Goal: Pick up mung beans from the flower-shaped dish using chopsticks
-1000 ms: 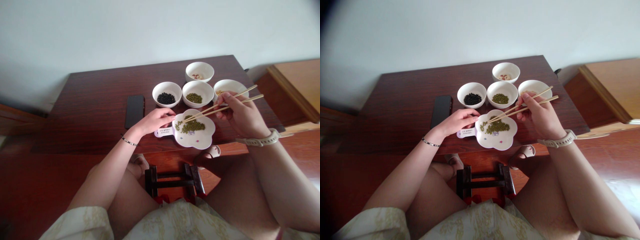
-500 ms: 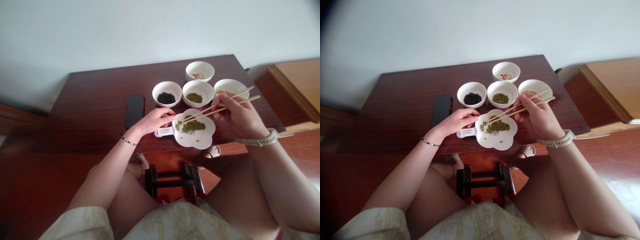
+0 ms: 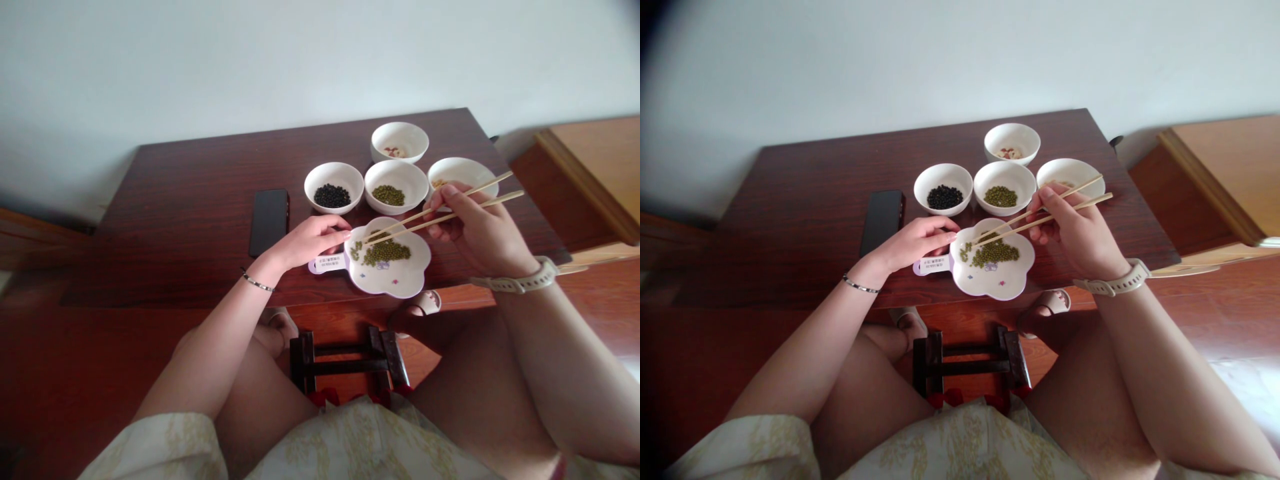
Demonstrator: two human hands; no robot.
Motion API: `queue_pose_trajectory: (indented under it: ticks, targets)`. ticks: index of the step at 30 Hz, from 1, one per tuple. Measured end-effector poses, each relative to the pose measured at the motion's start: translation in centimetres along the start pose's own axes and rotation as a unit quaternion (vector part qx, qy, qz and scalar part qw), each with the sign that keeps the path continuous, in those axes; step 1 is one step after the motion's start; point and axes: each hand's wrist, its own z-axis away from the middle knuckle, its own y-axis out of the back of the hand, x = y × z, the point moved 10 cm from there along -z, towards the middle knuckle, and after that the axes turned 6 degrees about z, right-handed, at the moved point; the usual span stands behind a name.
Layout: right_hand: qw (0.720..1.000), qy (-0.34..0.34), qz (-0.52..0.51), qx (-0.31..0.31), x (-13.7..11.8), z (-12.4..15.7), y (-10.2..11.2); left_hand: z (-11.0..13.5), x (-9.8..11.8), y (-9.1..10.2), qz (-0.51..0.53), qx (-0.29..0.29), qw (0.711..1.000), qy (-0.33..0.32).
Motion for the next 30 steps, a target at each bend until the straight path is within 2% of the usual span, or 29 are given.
queue_pose_trajectory:
  ticks: [9, 30]
  targets:
    - [1.0, -0.007, -0.013, -0.006, 0.17, 0.36, -0.71, -0.13, -0.13, 0.02, -0.002, -0.002, 1.0, 0.001]
    - [1.0, 0.008, 0.012, 0.004, -0.12, -0.03, 0.14, -0.16, -0.23, 0.07, 0.002, -0.003, 1.0, -0.003]
